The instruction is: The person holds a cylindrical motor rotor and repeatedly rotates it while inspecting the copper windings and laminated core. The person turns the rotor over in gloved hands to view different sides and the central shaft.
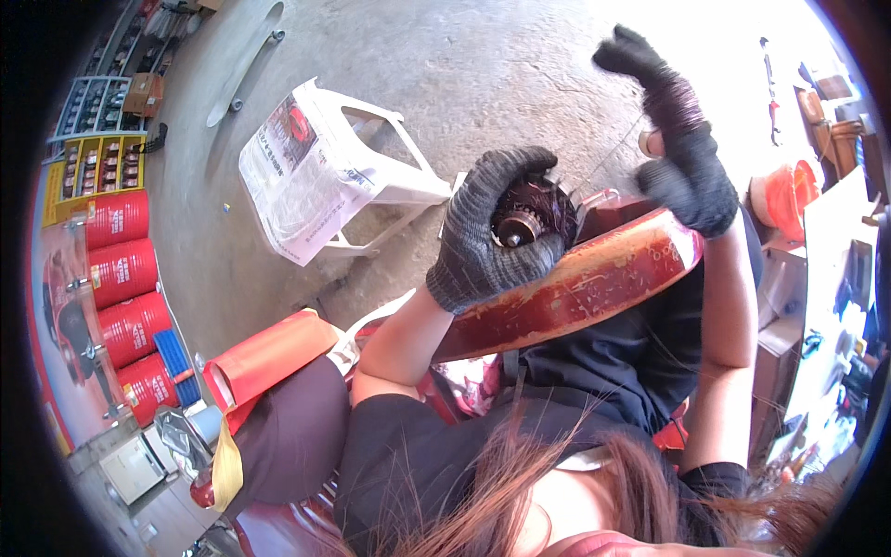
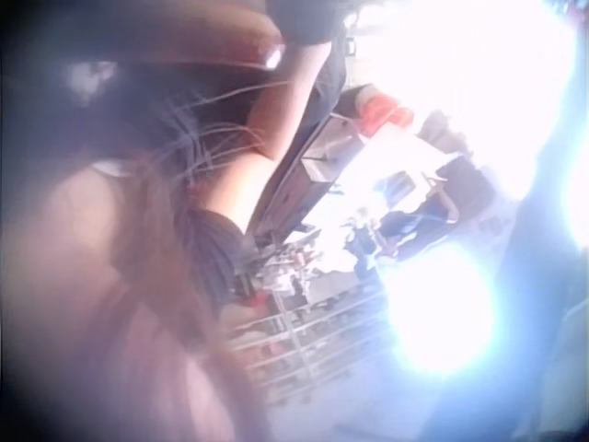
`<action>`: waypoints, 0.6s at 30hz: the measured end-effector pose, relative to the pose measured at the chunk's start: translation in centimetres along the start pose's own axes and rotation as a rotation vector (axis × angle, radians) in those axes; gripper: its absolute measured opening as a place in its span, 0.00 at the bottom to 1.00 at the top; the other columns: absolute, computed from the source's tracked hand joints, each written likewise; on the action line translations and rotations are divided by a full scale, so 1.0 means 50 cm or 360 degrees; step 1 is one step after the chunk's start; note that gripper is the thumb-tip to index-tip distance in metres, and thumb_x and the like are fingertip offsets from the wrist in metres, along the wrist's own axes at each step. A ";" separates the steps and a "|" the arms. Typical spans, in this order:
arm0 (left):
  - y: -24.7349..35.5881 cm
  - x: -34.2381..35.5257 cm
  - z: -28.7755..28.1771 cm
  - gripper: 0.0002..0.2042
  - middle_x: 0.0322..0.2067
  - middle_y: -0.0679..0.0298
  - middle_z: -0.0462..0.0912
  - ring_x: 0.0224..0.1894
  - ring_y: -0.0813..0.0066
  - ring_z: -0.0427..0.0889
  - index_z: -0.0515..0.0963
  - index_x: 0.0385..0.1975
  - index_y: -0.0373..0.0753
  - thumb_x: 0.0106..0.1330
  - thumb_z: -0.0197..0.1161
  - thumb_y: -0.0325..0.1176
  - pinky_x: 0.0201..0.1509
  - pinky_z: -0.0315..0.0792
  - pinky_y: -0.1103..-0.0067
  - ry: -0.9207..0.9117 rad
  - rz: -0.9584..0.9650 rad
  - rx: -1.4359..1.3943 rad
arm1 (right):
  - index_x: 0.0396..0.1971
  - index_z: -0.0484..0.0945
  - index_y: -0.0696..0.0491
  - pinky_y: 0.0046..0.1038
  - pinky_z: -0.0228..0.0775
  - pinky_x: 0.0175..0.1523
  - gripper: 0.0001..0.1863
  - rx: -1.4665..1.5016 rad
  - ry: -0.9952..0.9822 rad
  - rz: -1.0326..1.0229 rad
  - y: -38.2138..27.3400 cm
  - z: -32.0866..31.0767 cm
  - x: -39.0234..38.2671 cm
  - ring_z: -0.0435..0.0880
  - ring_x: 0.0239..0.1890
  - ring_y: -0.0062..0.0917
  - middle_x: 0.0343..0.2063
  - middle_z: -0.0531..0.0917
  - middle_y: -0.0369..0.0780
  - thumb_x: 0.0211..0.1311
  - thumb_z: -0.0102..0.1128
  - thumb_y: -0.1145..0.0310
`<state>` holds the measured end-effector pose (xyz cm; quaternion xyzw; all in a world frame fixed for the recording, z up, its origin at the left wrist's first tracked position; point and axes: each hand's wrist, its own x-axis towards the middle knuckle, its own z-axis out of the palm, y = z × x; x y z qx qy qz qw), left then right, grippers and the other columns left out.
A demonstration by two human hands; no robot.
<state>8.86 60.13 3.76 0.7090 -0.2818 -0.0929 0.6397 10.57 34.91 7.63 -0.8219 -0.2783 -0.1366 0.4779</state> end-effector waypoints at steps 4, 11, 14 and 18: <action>-0.003 0.005 -0.002 0.32 0.44 0.58 0.74 0.45 0.72 0.75 0.64 0.53 0.32 0.47 0.71 0.26 0.52 0.74 0.71 0.0181 0.0043 0.0041 | 0.57 0.68 0.53 0.44 0.61 0.61 0.44 -0.0416 -0.0377 0.0116 -0.016 0.012 -0.013 0.67 0.61 0.42 0.64 0.60 0.47 0.37 0.77 0.55; 0.015 0.027 0.005 0.29 0.42 0.60 0.73 0.44 0.71 0.75 0.68 0.51 0.32 0.47 0.70 0.30 0.50 0.72 0.74 0.0392 0.0430 0.0828 | 0.24 0.77 0.54 0.38 0.69 0.33 0.13 -0.1276 -0.0244 0.0063 -0.004 0.024 -0.042 0.77 0.27 0.41 0.22 0.77 0.46 0.58 0.59 0.60; 0.015 0.016 -0.007 0.30 0.44 0.59 0.73 0.46 0.71 0.74 0.67 0.51 0.32 0.46 0.71 0.31 0.52 0.71 0.75 0.0446 0.0358 0.0795 | 0.22 0.76 0.54 0.38 0.67 0.30 0.13 -0.1348 -0.0049 0.0054 -0.030 0.023 -0.028 0.77 0.24 0.40 0.18 0.75 0.46 0.58 0.59 0.60; -0.021 0.029 -0.006 0.31 0.40 0.58 0.72 0.42 0.69 0.74 0.68 0.50 0.34 0.43 0.70 0.31 0.48 0.72 0.74 0.0678 0.0234 0.0447 | 0.23 0.76 0.57 0.37 0.70 0.32 0.13 -0.1290 -0.0414 0.0662 -0.088 -0.016 -0.046 0.78 0.25 0.42 0.19 0.77 0.48 0.57 0.59 0.62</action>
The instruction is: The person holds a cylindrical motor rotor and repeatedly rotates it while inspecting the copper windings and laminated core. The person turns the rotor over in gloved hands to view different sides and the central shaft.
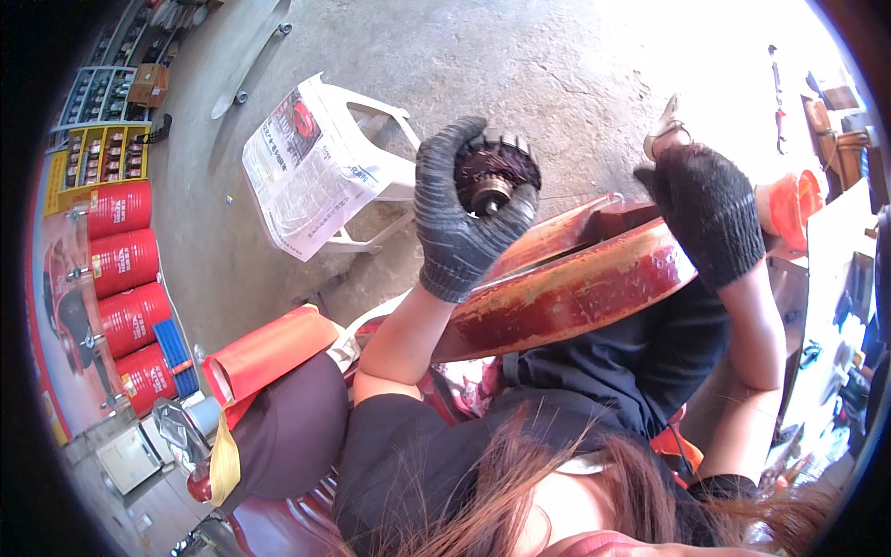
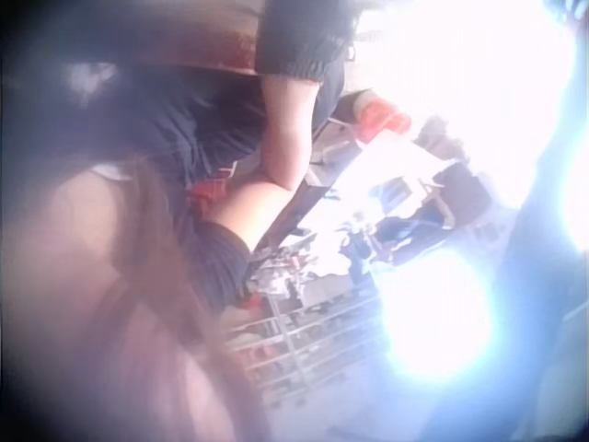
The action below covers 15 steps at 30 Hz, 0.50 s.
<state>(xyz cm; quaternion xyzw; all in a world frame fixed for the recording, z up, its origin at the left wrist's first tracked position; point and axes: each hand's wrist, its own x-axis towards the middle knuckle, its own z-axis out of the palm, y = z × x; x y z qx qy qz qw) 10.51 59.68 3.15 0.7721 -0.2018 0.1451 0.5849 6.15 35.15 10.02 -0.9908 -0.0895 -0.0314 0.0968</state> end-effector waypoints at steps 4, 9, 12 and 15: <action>0.011 0.001 0.002 0.31 0.44 0.61 0.72 0.45 0.75 0.73 0.64 0.54 0.34 0.50 0.70 0.31 0.52 0.71 0.77 0.0019 -0.0389 -0.0527 | 0.45 0.75 0.57 0.29 0.67 0.53 0.31 0.0695 -0.0137 0.0198 -0.065 -0.101 -0.064 0.77 0.45 0.24 0.37 0.79 0.41 0.35 0.76 0.66; 0.005 -0.008 -0.010 0.17 0.38 0.62 0.77 0.37 0.74 0.78 0.70 0.49 0.35 0.61 0.59 0.33 0.43 0.77 0.77 -0.0022 -0.1102 -0.1395 | 0.48 0.73 0.57 0.25 0.70 0.51 0.22 0.1698 -0.0204 0.0438 -0.021 -0.022 -0.160 0.78 0.43 0.22 0.40 0.80 0.40 0.51 0.65 0.70; -0.025 -0.013 -0.020 0.21 0.39 0.60 0.78 0.35 0.70 0.80 0.68 0.52 0.36 0.62 0.58 0.38 0.32 0.77 0.76 -0.0344 -0.1464 -0.1900 | 0.54 0.67 0.56 0.29 0.60 0.60 0.24 0.2785 -0.0020 0.0281 -0.027 0.018 -0.143 0.71 0.51 0.28 0.49 0.73 0.43 0.60 0.55 0.61; -0.010 -0.006 -0.010 0.23 0.41 0.60 0.77 0.37 0.71 0.79 0.67 0.54 0.36 0.59 0.62 0.36 0.35 0.77 0.76 -0.0464 -0.1495 -0.1901 | 0.62 0.57 0.56 0.33 0.45 0.68 0.38 0.3741 0.0131 -0.0582 0.012 0.031 -0.007 0.59 0.64 0.33 0.60 0.63 0.47 0.60 0.49 0.44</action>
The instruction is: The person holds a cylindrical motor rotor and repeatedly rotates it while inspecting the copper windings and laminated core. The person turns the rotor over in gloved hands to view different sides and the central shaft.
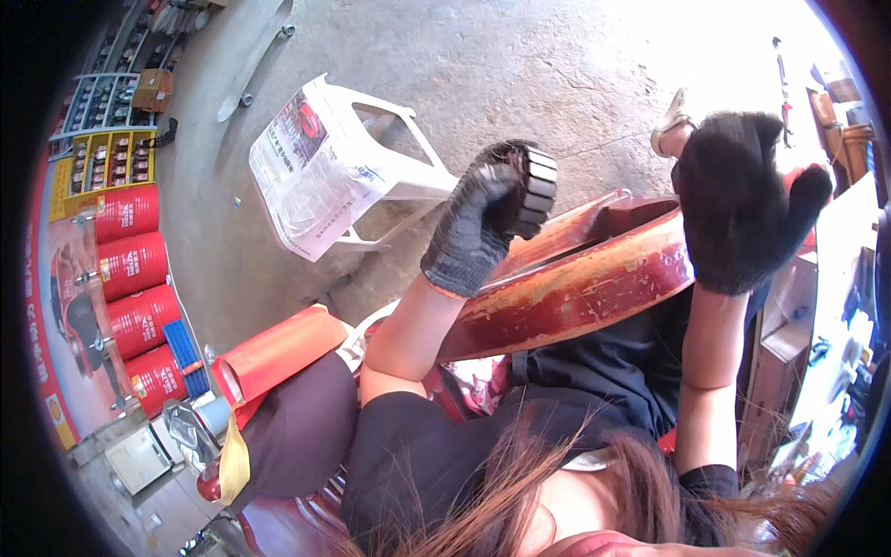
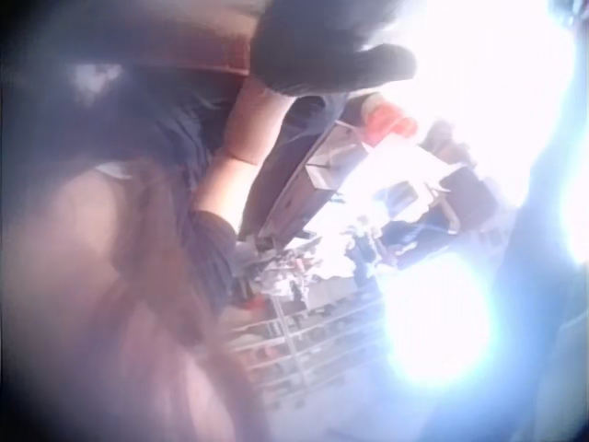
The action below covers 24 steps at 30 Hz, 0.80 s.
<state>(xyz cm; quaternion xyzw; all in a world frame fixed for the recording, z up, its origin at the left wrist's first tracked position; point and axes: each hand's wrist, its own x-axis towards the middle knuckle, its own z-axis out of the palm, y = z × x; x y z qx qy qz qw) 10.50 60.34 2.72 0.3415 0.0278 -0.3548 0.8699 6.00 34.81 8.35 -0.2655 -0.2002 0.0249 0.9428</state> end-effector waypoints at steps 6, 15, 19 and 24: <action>-0.016 -0.025 0.044 0.26 0.41 0.61 0.76 0.41 0.73 0.77 0.69 0.50 0.35 0.50 0.69 0.29 0.46 0.75 0.76 0.0040 0.0747 0.1125 | 0.65 0.51 0.62 0.33 0.35 0.72 0.48 -0.0995 0.0104 -0.0323 0.042 -0.018 0.085 0.54 0.68 0.39 0.62 0.62 0.52 0.60 0.37 0.33; -0.014 -0.012 0.032 0.30 0.45 0.60 0.75 0.44 0.72 0.76 0.70 0.51 0.34 0.45 0.71 0.30 0.51 0.73 0.76 0.0253 0.1179 0.2102 | 0.61 0.59 0.59 0.45 0.38 0.70 0.40 -0.2524 -0.0622 -0.0224 0.035 0.000 0.089 0.51 0.69 0.43 0.60 0.66 0.48 0.47 0.64 0.64; -0.010 -0.008 0.041 0.28 0.42 0.58 0.75 0.42 0.70 0.78 0.71 0.49 0.34 0.44 0.72 0.29 0.48 0.74 0.75 0.0255 0.1347 0.2220 | 0.59 0.66 0.54 0.38 0.59 0.64 0.37 -0.2968 -0.0520 -0.0048 0.051 -0.007 0.077 0.62 0.64 0.44 0.60 0.65 0.52 0.41 0.60 0.82; -0.012 -0.003 0.042 0.27 0.39 0.57 0.76 0.39 0.67 0.78 0.72 0.47 0.34 0.43 0.72 0.29 0.46 0.74 0.74 0.0281 0.1519 0.2443 | 0.39 0.80 0.56 0.37 0.72 0.45 0.12 -0.3298 -0.0345 0.0251 0.100 -0.066 0.068 0.80 0.41 0.42 0.39 0.80 0.48 0.56 0.61 0.66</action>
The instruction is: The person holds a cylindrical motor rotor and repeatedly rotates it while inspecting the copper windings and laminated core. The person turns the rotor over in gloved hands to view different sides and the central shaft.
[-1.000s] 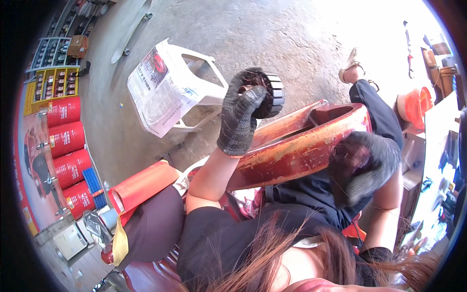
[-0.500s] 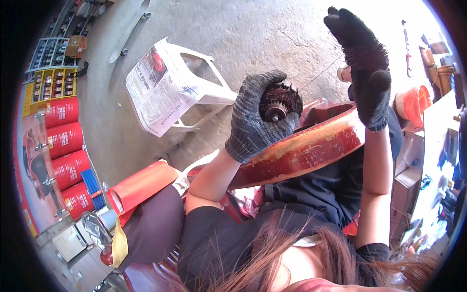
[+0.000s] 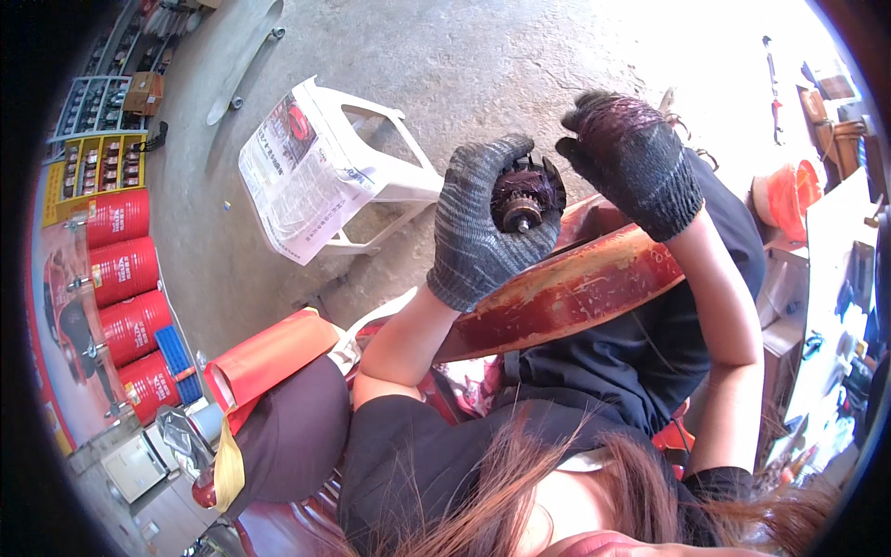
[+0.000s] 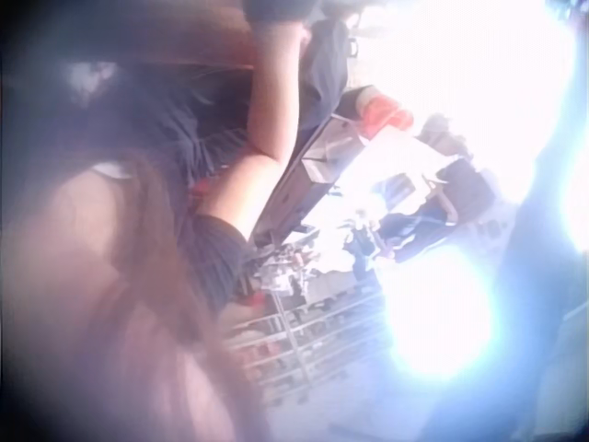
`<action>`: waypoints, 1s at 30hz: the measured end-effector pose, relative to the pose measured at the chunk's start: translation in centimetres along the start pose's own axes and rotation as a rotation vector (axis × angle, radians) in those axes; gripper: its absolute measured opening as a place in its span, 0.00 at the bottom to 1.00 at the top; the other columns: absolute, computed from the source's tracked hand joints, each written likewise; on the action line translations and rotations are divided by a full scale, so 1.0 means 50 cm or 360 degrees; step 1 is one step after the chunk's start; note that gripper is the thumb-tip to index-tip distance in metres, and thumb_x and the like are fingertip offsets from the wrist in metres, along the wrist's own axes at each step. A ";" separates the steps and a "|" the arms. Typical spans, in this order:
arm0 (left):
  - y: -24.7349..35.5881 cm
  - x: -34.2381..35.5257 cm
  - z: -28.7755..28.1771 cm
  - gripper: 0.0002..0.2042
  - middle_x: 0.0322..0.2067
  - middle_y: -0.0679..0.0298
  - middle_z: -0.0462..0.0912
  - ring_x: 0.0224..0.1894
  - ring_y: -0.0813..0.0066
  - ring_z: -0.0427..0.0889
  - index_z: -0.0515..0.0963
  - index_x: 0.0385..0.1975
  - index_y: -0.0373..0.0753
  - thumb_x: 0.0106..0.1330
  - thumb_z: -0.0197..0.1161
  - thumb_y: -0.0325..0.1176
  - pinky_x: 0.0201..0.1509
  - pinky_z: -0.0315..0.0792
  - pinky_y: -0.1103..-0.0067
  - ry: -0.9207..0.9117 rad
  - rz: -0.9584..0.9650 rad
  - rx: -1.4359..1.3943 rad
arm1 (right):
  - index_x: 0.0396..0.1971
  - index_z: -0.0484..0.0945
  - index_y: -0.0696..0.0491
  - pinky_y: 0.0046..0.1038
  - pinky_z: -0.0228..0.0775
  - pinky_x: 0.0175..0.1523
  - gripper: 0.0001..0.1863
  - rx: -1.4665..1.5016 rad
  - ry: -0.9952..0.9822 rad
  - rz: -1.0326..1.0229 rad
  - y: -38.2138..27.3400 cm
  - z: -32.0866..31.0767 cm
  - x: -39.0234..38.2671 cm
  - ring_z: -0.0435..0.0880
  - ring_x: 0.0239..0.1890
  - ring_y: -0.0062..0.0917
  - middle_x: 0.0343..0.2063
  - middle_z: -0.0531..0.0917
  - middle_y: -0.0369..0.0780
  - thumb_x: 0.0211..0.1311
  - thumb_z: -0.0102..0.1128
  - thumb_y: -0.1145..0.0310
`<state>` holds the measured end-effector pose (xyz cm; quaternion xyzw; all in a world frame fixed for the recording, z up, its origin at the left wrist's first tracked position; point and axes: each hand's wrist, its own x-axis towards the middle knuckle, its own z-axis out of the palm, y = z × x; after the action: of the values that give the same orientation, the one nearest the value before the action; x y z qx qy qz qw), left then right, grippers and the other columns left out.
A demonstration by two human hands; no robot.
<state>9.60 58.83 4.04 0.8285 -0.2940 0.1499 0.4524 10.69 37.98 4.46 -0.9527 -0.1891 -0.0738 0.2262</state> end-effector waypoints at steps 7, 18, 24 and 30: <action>0.006 0.001 -0.012 0.29 0.41 0.59 0.74 0.41 0.71 0.76 0.71 0.49 0.34 0.44 0.73 0.31 0.46 0.73 0.76 -0.0028 -0.0199 -0.0130 | 0.27 0.79 0.54 0.37 0.72 0.35 0.11 -0.0241 0.0044 -0.0250 -0.013 -0.041 -0.045 0.79 0.29 0.41 0.27 0.79 0.46 0.58 0.57 0.62; -0.045 -0.008 -0.022 0.16 0.34 0.60 0.80 0.31 0.70 0.81 0.73 0.46 0.37 0.64 0.55 0.40 0.30 0.76 0.78 -0.0023 -0.1786 -0.2548 | 0.38 0.74 0.56 0.31 0.71 0.44 0.14 0.1545 0.0063 0.0809 -0.045 -0.115 -0.209 0.79 0.38 0.32 0.36 0.78 0.43 0.61 0.55 0.61; -0.050 -0.008 -0.017 0.24 0.42 0.51 0.77 0.37 0.61 0.79 0.69 0.53 0.35 0.60 0.60 0.40 0.38 0.77 0.71 -0.0239 -0.1739 -0.2711 | 0.47 0.72 0.57 0.28 0.70 0.51 0.19 0.2915 0.0100 0.0459 -0.008 -0.053 -0.202 0.78 0.43 0.28 0.41 0.77 0.41 0.63 0.53 0.58; 0.004 -0.007 -0.024 0.33 0.44 0.61 0.77 0.45 0.73 0.77 0.67 0.54 0.35 0.48 0.73 0.37 0.49 0.75 0.75 -0.0494 -0.1010 -0.1866 | 0.53 0.64 0.57 0.33 0.55 0.60 0.38 0.3566 0.0438 -0.0243 -0.073 -0.085 -0.047 0.70 0.52 0.33 0.45 0.74 0.44 0.60 0.44 0.36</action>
<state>9.23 59.86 4.63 0.5046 -0.1310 -0.2945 0.8009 6.85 38.26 9.14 -0.1830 -0.1801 0.0194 0.9663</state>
